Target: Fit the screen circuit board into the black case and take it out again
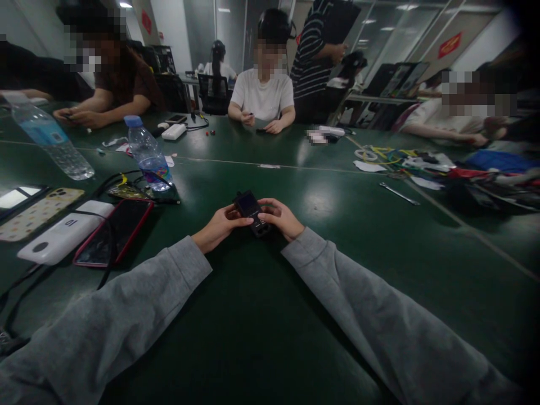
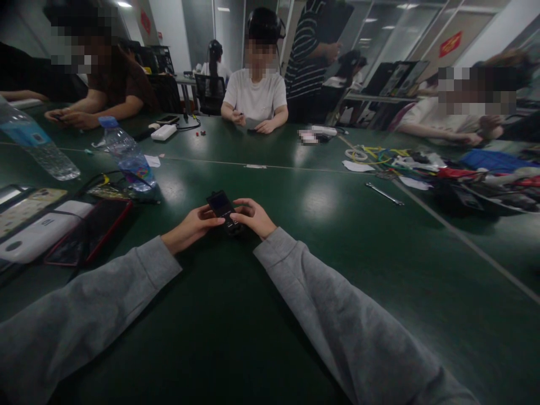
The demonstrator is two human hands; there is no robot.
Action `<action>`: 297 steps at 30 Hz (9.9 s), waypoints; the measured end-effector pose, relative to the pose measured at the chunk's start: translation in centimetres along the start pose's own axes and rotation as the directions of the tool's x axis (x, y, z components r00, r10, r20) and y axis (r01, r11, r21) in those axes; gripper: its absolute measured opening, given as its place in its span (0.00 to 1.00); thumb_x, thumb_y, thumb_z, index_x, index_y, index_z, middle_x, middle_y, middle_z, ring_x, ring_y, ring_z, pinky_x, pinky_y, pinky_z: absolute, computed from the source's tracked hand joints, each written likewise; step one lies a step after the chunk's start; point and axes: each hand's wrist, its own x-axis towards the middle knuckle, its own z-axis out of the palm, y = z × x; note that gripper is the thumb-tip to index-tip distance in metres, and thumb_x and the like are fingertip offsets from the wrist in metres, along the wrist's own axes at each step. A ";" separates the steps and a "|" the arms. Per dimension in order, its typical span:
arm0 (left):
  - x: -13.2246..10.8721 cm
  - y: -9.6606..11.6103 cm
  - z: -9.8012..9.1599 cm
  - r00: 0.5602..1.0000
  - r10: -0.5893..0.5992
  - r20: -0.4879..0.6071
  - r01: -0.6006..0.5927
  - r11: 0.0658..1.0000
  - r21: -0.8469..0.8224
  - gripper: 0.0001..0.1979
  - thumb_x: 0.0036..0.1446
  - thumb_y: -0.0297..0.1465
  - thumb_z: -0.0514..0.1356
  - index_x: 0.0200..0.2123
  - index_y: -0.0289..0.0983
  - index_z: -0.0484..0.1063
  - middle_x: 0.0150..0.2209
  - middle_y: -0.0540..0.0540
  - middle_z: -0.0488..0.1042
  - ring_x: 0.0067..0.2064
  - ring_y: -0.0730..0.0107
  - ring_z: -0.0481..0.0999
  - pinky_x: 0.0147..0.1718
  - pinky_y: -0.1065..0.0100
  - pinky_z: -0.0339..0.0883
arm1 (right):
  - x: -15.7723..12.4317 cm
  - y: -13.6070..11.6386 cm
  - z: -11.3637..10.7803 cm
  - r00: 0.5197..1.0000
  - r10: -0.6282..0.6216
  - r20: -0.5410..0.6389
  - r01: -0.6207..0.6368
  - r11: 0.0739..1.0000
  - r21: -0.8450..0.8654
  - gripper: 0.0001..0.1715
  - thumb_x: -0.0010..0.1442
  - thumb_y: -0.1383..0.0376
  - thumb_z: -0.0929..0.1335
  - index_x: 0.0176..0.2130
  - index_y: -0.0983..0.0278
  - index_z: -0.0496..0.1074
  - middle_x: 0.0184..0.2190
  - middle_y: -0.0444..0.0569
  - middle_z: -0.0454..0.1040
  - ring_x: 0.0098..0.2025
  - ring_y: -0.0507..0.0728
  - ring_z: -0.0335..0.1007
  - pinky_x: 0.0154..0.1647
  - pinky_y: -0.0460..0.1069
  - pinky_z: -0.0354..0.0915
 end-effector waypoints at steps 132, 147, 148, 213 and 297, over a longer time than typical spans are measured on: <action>1.0 -0.1 -1.8 0.971 -0.158 0.178 0.218 0.891 -0.397 0.24 0.61 0.52 0.54 0.43 0.36 0.72 0.37 0.43 0.77 0.44 0.63 0.76 0.55 0.57 0.61 | -3.7 0.1 1.9 0.769 -0.608 0.195 0.372 0.178 -0.911 0.37 0.58 0.62 0.66 0.65 0.58 0.56 0.56 0.56 0.69 0.57 0.67 0.65 0.58 0.66 0.63; 0.5 -0.4 -1.5 0.995 -0.055 0.079 0.074 0.962 -0.262 0.17 0.54 0.24 0.66 0.48 0.35 0.70 0.41 0.45 0.77 0.41 0.71 0.77 0.51 0.62 0.67 | -2.7 0.7 1.4 0.855 -0.494 0.160 0.414 0.463 -0.784 0.33 0.60 0.50 0.68 0.60 0.59 0.61 0.54 0.56 0.69 0.55 0.64 0.66 0.57 0.62 0.64; 0.5 -0.4 -1.5 0.995 -0.055 0.087 0.076 0.962 -0.263 0.18 0.54 0.25 0.66 0.49 0.35 0.70 0.42 0.44 0.76 0.41 0.71 0.77 0.51 0.62 0.67 | -2.6 0.7 1.3 0.873 -0.480 0.086 0.371 0.539 -0.756 0.33 0.61 0.49 0.67 0.59 0.60 0.62 0.52 0.56 0.69 0.55 0.63 0.67 0.56 0.62 0.65; 0.6 -0.7 -1.0 0.990 -0.077 0.115 0.089 0.990 -0.107 0.21 0.58 0.36 0.64 0.50 0.29 0.68 0.52 0.34 0.70 0.54 0.58 0.73 0.57 0.52 0.68 | -2.0 -0.1 -0.7 0.990 -0.022 -0.138 0.010 0.996 -0.084 0.26 0.47 0.51 0.76 0.43 0.59 0.73 0.38 0.46 0.75 0.42 0.57 0.72 0.48 0.55 0.68; -0.2 0.1 -0.6 0.992 -0.029 0.125 0.014 0.993 0.119 0.42 0.48 0.34 0.71 0.63 0.40 0.56 0.33 0.51 0.69 0.22 0.84 0.65 0.21 0.73 0.53 | -1.9 0.5 -1.4 0.980 -0.085 -0.179 0.047 0.977 -0.207 0.27 0.43 0.52 0.78 0.39 0.57 0.70 0.36 0.43 0.75 0.36 0.55 0.72 0.42 0.54 0.67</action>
